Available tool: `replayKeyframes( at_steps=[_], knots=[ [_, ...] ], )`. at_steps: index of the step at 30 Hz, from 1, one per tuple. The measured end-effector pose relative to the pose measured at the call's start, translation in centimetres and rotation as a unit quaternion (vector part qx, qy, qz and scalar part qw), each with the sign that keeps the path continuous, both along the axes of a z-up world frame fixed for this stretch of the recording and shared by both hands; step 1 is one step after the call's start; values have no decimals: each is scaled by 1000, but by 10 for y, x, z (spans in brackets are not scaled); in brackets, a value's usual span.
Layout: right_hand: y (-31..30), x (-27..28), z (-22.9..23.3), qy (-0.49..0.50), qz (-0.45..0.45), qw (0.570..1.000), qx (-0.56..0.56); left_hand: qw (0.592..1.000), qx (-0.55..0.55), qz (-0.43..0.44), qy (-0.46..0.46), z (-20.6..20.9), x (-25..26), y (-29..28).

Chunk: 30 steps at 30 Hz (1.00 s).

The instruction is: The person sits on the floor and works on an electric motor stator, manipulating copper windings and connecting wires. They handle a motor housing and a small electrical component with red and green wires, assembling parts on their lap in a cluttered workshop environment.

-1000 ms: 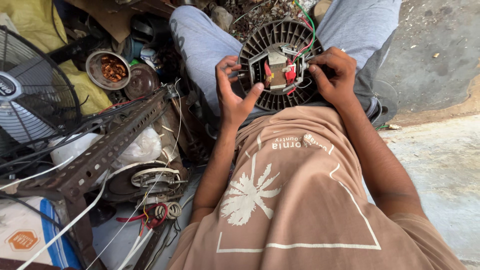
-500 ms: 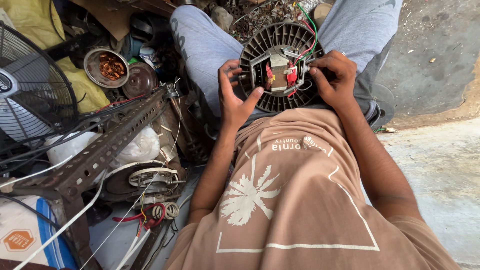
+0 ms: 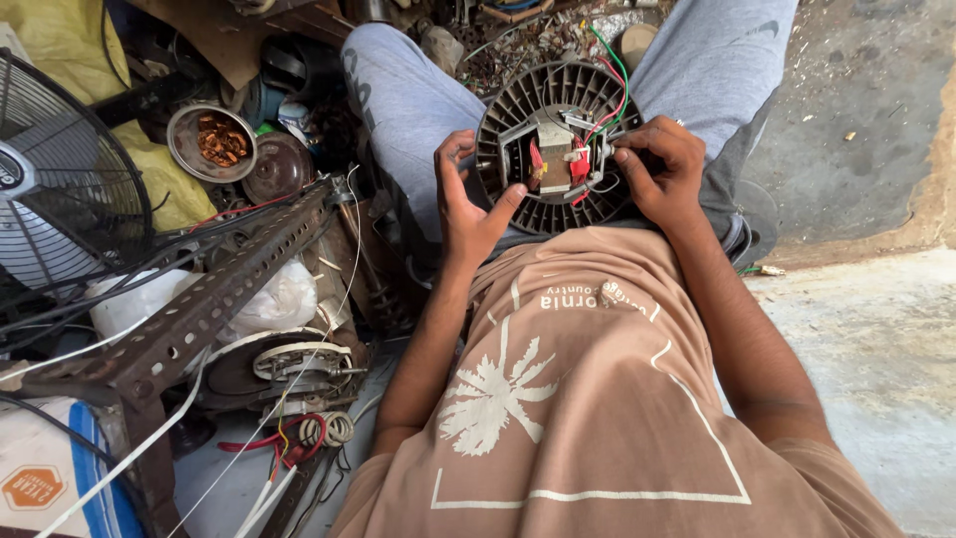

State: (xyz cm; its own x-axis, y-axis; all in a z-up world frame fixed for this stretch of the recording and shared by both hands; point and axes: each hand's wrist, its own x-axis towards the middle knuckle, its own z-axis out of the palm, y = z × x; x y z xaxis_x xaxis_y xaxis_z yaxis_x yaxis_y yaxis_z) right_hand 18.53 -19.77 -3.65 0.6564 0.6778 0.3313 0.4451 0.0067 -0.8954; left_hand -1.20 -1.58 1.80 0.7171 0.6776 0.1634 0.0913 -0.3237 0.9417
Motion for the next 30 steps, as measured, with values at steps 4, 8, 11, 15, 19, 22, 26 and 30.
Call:
replayKeyframes(
  at_steps=[4, 8, 11, 15, 19, 22, 26, 30],
  knots=[
    [-1, 1, -4, -26, -2, 1000, 10, 995, 89, 5, -39, -1, 11, 5],
    [1, -2, -4, 6, -23, 1000, 10, 992, 110, 58, -22, -1, 26, 4],
    [3, 0, -1, -23, -15, 1000, 15, 993, 96, 65, -23, -4, 26, 6],
    [1, -1, 0, 4, -14, 1000, 8, 997, 59, 32, -35, -4, 9, 3],
    [4, -1, 3, 0, -8, 1000, 19, 998, 54, 20, -15, 3, 5, 3],
    [4, -2, 6, 5, -9, 1000, 13, 994, 101, 24, -42, 12, 15, 2],
    [5, -2, 5, 4, -13, 1000, 8, 992, 106, 47, -53, 14, 26, 3],
    [6, -2, 4, -6, -16, 1000, 7, 993, 89, 64, -44, 3, 21, 0]
  ],
)
